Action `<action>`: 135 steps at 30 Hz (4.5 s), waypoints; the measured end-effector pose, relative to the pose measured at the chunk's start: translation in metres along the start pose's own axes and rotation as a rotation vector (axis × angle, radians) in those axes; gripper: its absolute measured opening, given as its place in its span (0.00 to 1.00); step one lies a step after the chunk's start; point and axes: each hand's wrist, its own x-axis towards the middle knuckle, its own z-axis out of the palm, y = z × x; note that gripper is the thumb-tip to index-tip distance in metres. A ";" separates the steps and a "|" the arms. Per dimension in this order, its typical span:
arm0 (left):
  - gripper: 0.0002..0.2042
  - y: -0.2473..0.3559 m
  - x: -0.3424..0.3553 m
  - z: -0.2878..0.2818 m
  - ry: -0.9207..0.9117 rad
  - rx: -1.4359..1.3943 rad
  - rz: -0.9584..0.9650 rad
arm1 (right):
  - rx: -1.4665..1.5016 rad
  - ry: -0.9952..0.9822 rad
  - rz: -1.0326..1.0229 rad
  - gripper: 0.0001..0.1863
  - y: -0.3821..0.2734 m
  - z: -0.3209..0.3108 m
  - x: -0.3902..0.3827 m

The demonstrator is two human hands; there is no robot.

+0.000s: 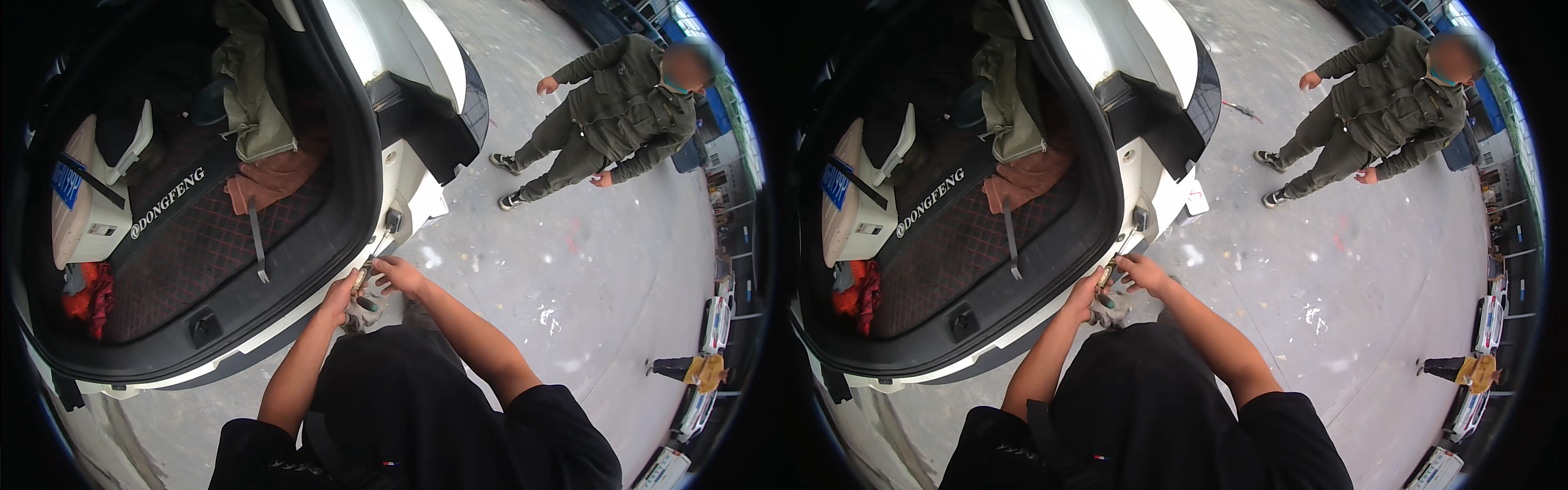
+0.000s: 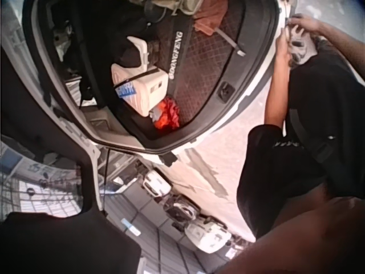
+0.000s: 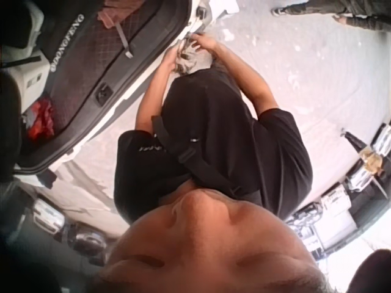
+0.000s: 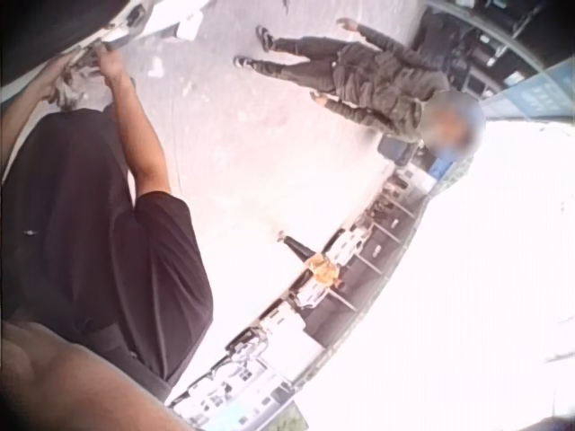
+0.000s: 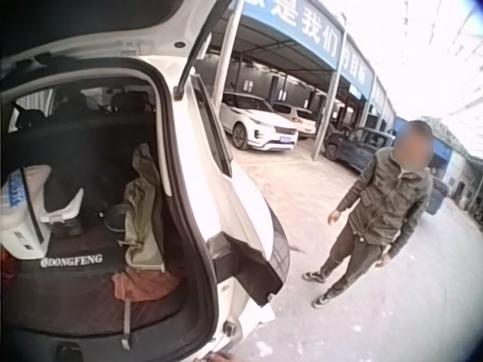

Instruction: The person uses a wrench and a flathead screwdriver to work on the rear trunk area of a white car. They loosen and tighten bolts, pry at trim pieces, and wipe the area with a cloth while another person stands nearby.

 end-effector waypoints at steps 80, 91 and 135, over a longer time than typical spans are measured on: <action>0.15 -0.006 -0.019 0.019 0.279 -0.185 0.145 | 0.292 -0.103 -0.145 0.27 0.019 0.013 0.052; 0.18 -0.007 -0.016 0.011 0.263 -0.304 0.021 | 0.308 -0.038 -0.156 0.29 0.023 0.019 0.050; 0.21 0.002 -0.024 0.011 0.341 0.236 0.210 | -0.378 0.844 -0.094 0.25 -0.023 0.003 0.063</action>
